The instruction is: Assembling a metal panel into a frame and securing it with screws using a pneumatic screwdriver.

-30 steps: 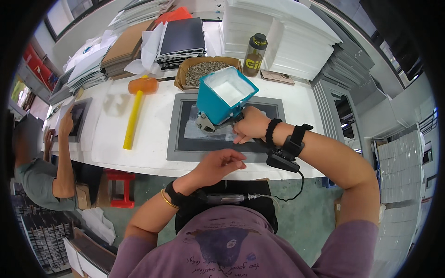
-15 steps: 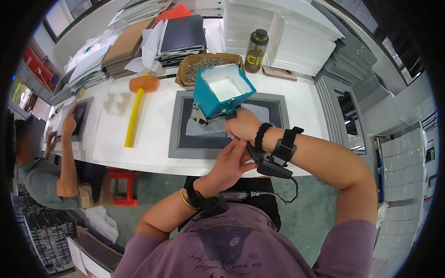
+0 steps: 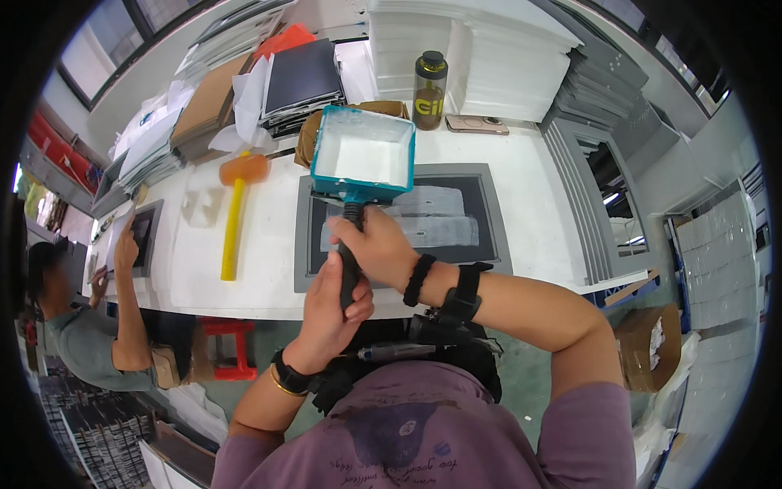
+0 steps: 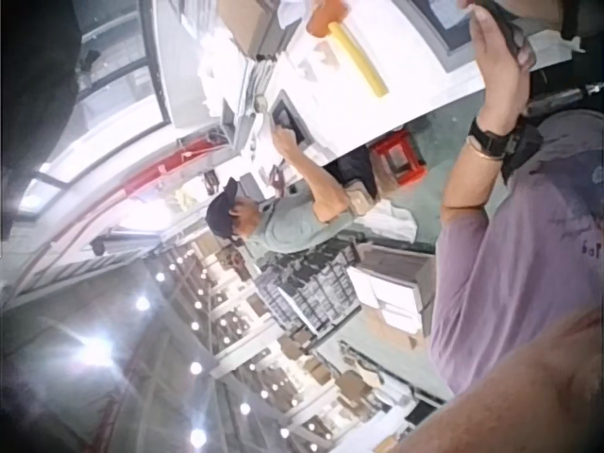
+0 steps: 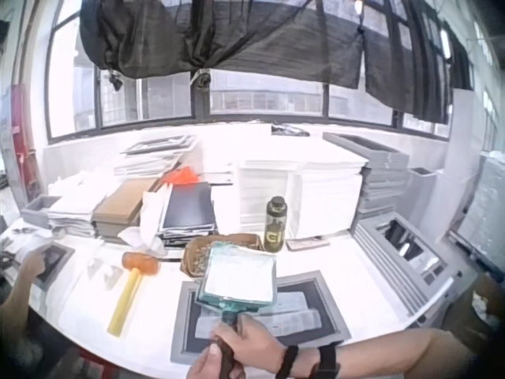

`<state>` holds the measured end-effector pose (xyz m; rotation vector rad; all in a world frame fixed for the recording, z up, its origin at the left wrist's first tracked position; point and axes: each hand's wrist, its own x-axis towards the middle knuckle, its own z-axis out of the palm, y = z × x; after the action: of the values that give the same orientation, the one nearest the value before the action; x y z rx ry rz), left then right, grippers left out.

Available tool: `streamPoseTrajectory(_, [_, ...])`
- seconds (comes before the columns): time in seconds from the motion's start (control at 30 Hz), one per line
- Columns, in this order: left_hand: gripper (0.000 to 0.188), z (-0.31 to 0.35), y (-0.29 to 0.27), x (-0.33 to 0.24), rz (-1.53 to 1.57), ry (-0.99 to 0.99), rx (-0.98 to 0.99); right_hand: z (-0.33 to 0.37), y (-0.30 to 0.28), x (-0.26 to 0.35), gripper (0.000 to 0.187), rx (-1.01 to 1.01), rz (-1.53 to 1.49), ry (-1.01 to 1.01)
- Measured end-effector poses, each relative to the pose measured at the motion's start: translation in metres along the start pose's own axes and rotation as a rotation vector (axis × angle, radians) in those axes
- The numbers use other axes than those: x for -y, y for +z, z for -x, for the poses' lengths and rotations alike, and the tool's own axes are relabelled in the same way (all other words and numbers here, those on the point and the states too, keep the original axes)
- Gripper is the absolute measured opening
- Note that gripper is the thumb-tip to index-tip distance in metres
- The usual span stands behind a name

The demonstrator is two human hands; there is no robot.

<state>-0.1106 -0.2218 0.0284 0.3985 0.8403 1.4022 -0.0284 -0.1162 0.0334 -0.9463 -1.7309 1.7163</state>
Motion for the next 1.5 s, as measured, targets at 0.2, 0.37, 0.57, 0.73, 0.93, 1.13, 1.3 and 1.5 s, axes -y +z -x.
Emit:
streamPoseTrajectory(0.2, [0.035, 0.005, -0.025, -0.022, 0.088, -0.137, 0.102, -0.003, 0.014, -0.009, 0.034, 0.034, 0.012, -0.032])
streamPoseTrajectory(0.37, [0.036, 0.016, -0.039, -0.040, 0.058, -0.139, 0.011, -0.002, 0.023, -0.020, 0.035, 0.090, -0.013, -0.131])
streamPoseTrajectory(0.57, [0.045, 0.035, -0.075, -0.082, 0.270, -0.186, 0.112, 0.027, -0.012, -0.007, 0.027, 0.303, 0.108, -0.046])
streamPoseTrajectory(0.73, [0.043, 0.057, -0.137, -0.137, 0.367, 0.022, -0.027, 0.044, -0.040, -0.017, 0.023, 0.311, -0.114, 0.106])
streamPoseTrajectory(0.93, [0.048, 0.038, -0.226, -0.214, 0.335, 0.165, 0.001, 0.051, -0.062, -0.036, 0.020, 0.154, -0.100, 0.134])
streamPoseTrajectory(1.13, [0.054, 0.032, -0.278, -0.248, 0.366, 0.163, 0.074, 0.060, -0.067, -0.041, 0.019, 0.159, -0.045, 0.150])
streamPoseTrajectory(1.3, [0.053, 0.027, -0.301, -0.250, 0.369, 0.136, 0.055, 0.061, -0.070, -0.045, 0.019, 0.141, -0.055, 0.171])
streamPoseTrajectory(1.5, [0.052, 0.028, -0.315, -0.245, 0.394, 0.066, 0.117, 0.059, -0.070, -0.049, 0.018, 0.124, -0.081, 0.186])
